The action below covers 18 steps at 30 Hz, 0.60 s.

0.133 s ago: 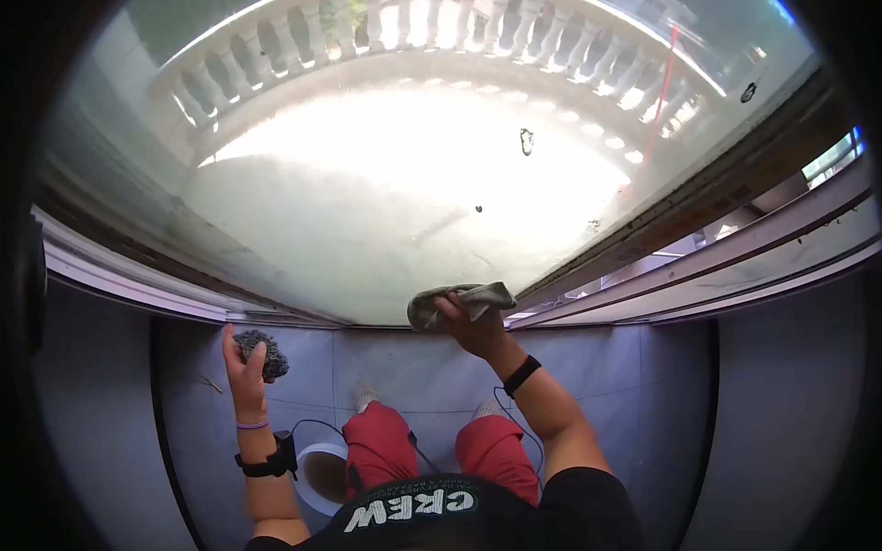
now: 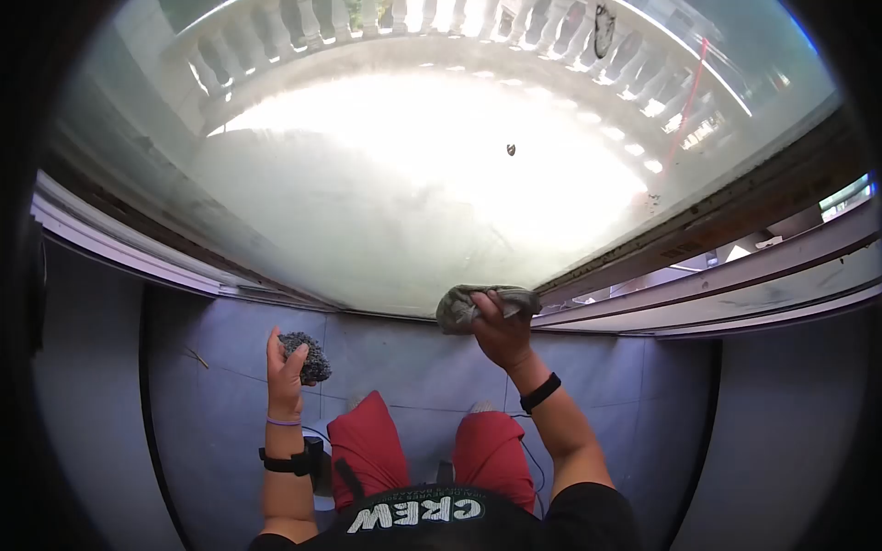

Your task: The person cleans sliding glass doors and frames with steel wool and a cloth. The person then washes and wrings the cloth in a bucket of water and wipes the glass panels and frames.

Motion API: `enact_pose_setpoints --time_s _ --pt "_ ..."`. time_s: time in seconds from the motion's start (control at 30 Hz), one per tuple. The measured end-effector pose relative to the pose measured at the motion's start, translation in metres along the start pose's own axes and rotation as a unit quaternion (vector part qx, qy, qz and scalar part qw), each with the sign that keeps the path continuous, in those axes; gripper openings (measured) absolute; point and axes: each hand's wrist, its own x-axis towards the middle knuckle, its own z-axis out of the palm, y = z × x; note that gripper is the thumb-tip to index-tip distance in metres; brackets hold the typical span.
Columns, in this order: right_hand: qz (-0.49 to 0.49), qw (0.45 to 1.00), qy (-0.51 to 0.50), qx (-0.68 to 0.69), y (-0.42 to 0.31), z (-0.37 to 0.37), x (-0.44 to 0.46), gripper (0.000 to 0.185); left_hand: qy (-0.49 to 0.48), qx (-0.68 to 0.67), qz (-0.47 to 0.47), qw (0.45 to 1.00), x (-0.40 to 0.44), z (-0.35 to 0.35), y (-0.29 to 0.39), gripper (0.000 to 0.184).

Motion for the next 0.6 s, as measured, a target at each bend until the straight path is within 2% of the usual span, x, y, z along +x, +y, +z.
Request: enact_pose_setpoints --time_s 0.07,0.1,0.17,0.27,0.37,0.4,0.47,0.53,0.57,0.6 --pt "0.111 0.989 0.090 0.032 -0.084 -0.032 0.027 0.017 0.045 0.056 -0.027 0.997 -0.003 -0.085 0.002 0.070" --pt "0.149 0.977 0.140 0.061 -0.097 -0.018 0.027 0.035 0.069 0.073 -0.020 0.995 0.020 -0.111 -0.017 0.071" --pt "0.213 0.950 0.217 0.079 -0.122 -0.027 0.029 0.055 0.085 0.095 0.005 0.992 0.056 -0.159 -0.050 0.076" --pt "0.331 0.858 0.330 0.213 -0.186 0.010 -0.026 0.081 0.157 0.188 0.098 0.965 0.058 -0.241 -0.083 0.084" --pt "0.227 0.948 0.221 0.036 -0.248 0.019 -0.075 0.075 0.145 0.215 0.157 0.953 0.034 -0.284 -0.110 0.085" --pt "0.180 0.951 0.249 0.015 -0.252 0.037 -0.103 0.059 0.118 0.227 0.156 0.954 0.018 -0.273 -0.103 0.084" --pt "0.110 0.958 0.265 -0.007 -0.266 0.074 -0.169 0.044 0.096 0.217 0.140 0.961 0.013 -0.278 -0.137 0.083" --pt "-0.009 0.995 0.100 -0.002 -0.280 0.086 -0.224 0.011 0.071 0.240 0.311 0.917 0.017 -0.306 -0.165 0.082" --pt "-0.022 0.997 0.074 0.025 -0.292 0.089 -0.237 0.004 0.080 0.253 0.271 0.925 0.001 -0.295 -0.151 0.081" --pt "-0.047 0.996 0.053 0.056 -0.297 0.109 -0.249 0.004 0.119 0.253 0.223 0.934 -0.004 -0.282 -0.147 0.084"
